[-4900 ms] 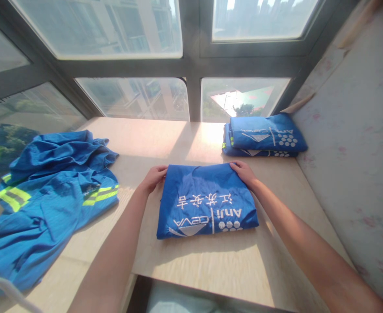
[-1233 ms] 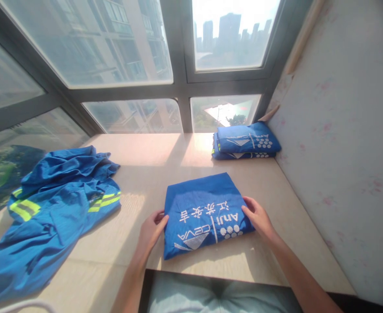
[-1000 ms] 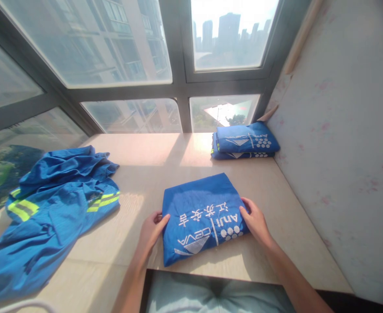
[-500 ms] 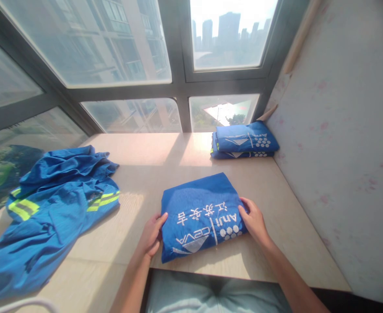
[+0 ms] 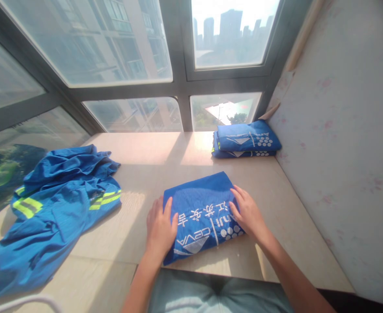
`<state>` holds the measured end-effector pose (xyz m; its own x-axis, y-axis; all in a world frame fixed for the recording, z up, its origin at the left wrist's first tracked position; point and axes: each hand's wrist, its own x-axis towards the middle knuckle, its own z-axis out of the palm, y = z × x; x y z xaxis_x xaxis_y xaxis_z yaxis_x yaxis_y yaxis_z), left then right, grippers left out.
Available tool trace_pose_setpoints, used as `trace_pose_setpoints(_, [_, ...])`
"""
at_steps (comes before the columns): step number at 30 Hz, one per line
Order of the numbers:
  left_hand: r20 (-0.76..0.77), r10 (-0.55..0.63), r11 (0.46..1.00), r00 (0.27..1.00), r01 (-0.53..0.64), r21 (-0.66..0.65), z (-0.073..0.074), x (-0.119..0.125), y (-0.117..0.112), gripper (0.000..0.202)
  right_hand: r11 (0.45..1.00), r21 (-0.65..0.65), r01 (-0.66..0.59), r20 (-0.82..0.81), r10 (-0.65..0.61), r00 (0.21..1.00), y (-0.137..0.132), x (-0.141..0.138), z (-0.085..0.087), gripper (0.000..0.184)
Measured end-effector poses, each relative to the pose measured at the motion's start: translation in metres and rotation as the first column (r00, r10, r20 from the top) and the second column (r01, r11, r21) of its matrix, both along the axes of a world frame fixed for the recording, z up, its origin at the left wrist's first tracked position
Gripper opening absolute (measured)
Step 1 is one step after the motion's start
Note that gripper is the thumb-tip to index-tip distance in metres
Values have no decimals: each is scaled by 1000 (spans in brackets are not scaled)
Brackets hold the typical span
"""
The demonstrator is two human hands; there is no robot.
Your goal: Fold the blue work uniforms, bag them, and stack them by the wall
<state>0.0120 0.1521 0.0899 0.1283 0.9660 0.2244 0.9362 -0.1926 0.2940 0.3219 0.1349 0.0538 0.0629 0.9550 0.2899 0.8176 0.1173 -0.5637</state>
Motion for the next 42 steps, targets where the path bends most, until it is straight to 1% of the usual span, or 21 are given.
trace_pose_setpoints(2, [-69,-81,997,994,81,-6,3,16,-3,55,996,-12,-86,55,87,995,8,-10,9,49])
trace_pose_setpoints(4, [-119,-153,988,981,150,-34,-2,28,-5,57,992,-47,-121,96,125,987,14,-18,10,48])
trace_pose_setpoints(6, [-146,-191,980,971,181,-83,-13,33,-6,59,989,-100,-107,118,118,986,17,-22,4,49])
trace_pose_setpoints(8, [-142,-196,976,970,178,-128,-26,31,-4,60,987,-143,-77,119,94,988,18,-21,-6,50])
trace_pose_setpoints(10, [-114,-191,974,975,173,-147,-36,26,-2,60,986,-156,-62,104,79,991,16,-19,-14,51])
trace_pose_setpoints(13, [-27,-161,978,987,156,-139,-45,17,-2,59,991,-131,-40,76,50,996,12,-14,-21,51])
trace_pose_setpoints(16, [124,-69,987,990,85,-133,-48,6,-8,59,994,-105,23,52,-17,999,1,-6,-26,52])
trace_pose_setpoints(18, [253,27,990,967,9,-139,-49,-3,-15,61,992,-94,86,26,-84,996,-10,2,-30,53])
trace_pose_setpoints(20, [396,143,980,907,-74,-183,-48,-14,-21,65,986,-90,141,-19,-143,990,-23,12,-36,54])
trace_pose_setpoints(22, [548,278,943,789,-114,-314,-43,-24,-25,68,981,-98,170,-73,-177,981,-34,19,-40,52])
trace_pose_setpoints(24, [672,417,876,612,-72,-478,-34,-32,-25,68,974,-122,190,-115,-204,972,-39,23,-42,51])
trace_pose_setpoints(26, [723,541,799,429,6,-601,-22,-36,-24,66,961,-158,225,-148,-248,957,-36,24,-41,52])
trace_pose_setpoints(27, [723,590,765,360,36,-643,-16,-36,-23,65,952,-184,244,-167,-275,947,-33,24,-39,53])
trace_pose_setpoints(29, [700,661,707,270,87,-702,-5,-36,-22,61,930,-261,258,-221,-318,922,-27,24,-36,52])
trace_pose_setpoints(32, [678,699,635,227,237,-735,4,-31,-24,51,915,-372,159,-330,-290,898,-22,25,-31,46])
trace_pose_setpoints(34, [651,719,570,244,330,-753,6,-27,-28,49,915,-391,95,-384,-256,887,-25,25,-30,41])
trace_pose_setpoints(35, [635,728,544,259,346,-765,6,-25,-30,50,917,-391,79,-401,-247,882,-27,26,-29,39])
trace_pose_setpoints(36, [624,734,533,269,341,-774,5,-22,-31,52,919,-388,73,-414,-245,876,-30,26,-29,38])
trace_pose_setpoints(37, [621,735,538,272,323,-779,5,-20,-33,54,920,-385,71,-427,-246,870,-33,26,-28,37])
trace_pose_setpoints(40, [643,721,589,260,259,-765,9,-14,-40,66,925,-374,71,-457,-251,854,-40,28,-25,38])
trace_pose_setpoints(42, [665,698,612,266,262,-746,13,-12,-45,75,923,-370,102,-460,-278,843,-44,30,-23,39])
